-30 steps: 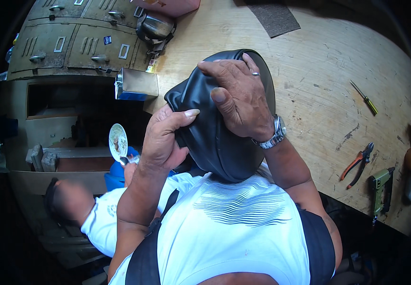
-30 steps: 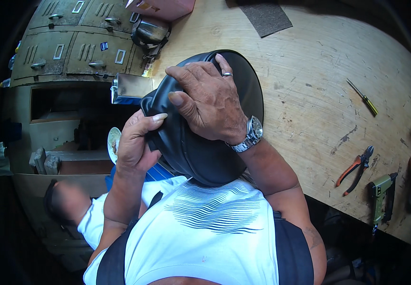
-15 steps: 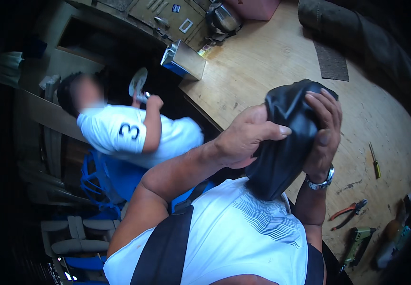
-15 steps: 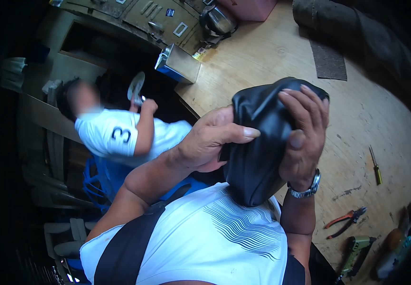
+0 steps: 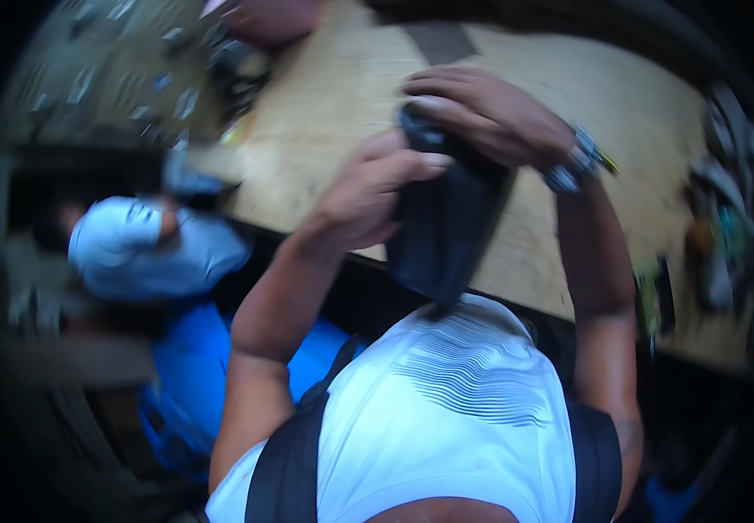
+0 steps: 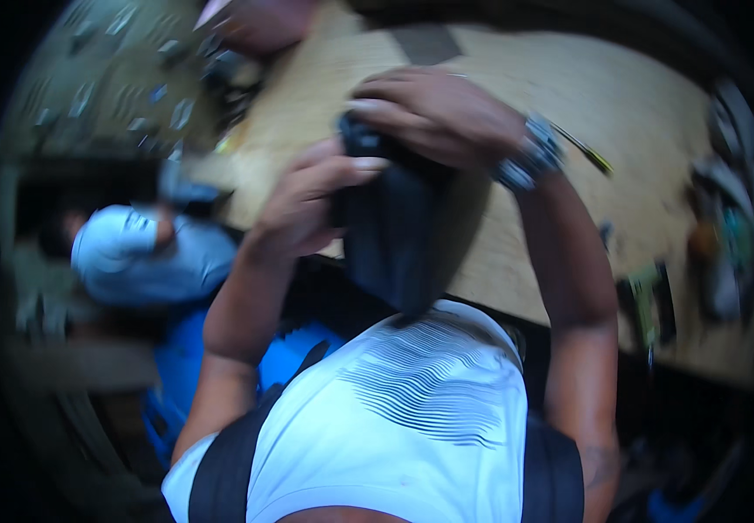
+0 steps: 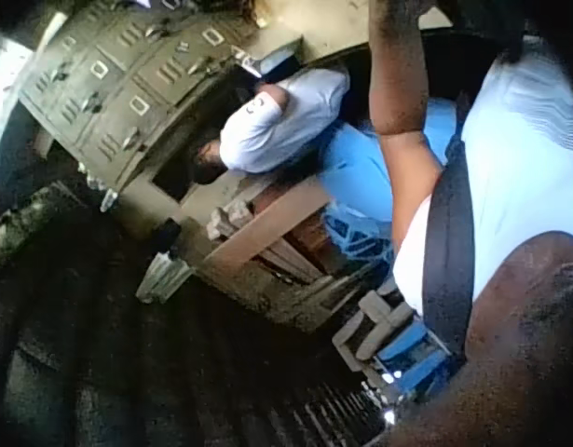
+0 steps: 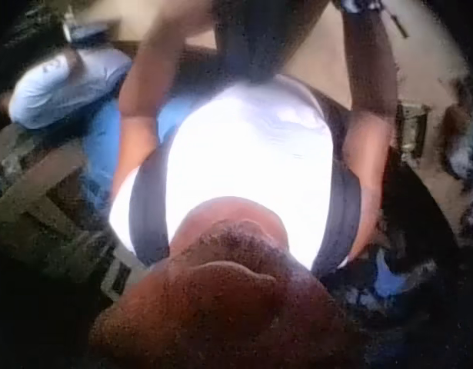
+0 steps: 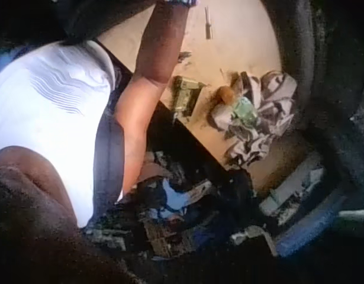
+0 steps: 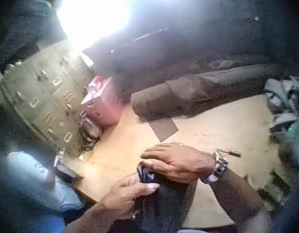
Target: Upholster a circular chair seat by pulling black fabric over the base and securing it with a staple gun.
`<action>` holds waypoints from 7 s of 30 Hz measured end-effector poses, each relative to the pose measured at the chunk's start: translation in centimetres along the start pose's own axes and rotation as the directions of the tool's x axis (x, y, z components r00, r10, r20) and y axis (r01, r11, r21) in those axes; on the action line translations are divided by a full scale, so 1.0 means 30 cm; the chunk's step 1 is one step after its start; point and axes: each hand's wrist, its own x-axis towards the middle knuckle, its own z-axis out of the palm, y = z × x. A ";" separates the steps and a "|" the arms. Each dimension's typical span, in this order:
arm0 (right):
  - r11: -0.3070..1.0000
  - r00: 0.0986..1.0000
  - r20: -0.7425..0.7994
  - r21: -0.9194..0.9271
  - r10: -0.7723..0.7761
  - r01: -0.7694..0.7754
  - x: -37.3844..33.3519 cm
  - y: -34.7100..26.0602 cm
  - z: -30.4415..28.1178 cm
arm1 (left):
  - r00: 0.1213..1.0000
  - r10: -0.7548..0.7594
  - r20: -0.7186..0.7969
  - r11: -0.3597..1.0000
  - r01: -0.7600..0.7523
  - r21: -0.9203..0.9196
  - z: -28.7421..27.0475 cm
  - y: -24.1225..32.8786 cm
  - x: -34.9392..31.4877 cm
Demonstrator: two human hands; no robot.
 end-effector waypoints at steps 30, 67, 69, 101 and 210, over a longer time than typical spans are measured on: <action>0.945 0.974 0.090 -0.276 0.209 -0.178 0.055 -0.056 0.106 | 0.989 -0.148 -0.021 0.731 0.124 0.671 0.076 0.024 -0.169; 0.929 0.802 -0.551 0.371 0.231 -0.013 -0.257 0.232 0.222 | 0.939 0.281 -0.197 0.777 -0.102 0.621 -0.109 -0.029 -0.046; 0.927 0.794 -0.562 0.374 0.232 -0.006 -0.252 0.257 0.227 | 0.932 0.249 -0.265 0.803 -0.045 0.594 -0.100 -0.044 -0.008; 0.998 0.999 -0.021 -0.056 0.026 -0.027 -0.102 0.132 -0.034 | 0.964 0.212 -0.162 0.969 -0.186 0.164 -0.172 -0.040 0.127; 0.803 0.936 0.302 -0.595 0.178 0.040 -0.493 -0.076 0.689 | 0.483 -0.035 -0.875 0.201 -0.854 -0.480 0.035 -1.723 -0.205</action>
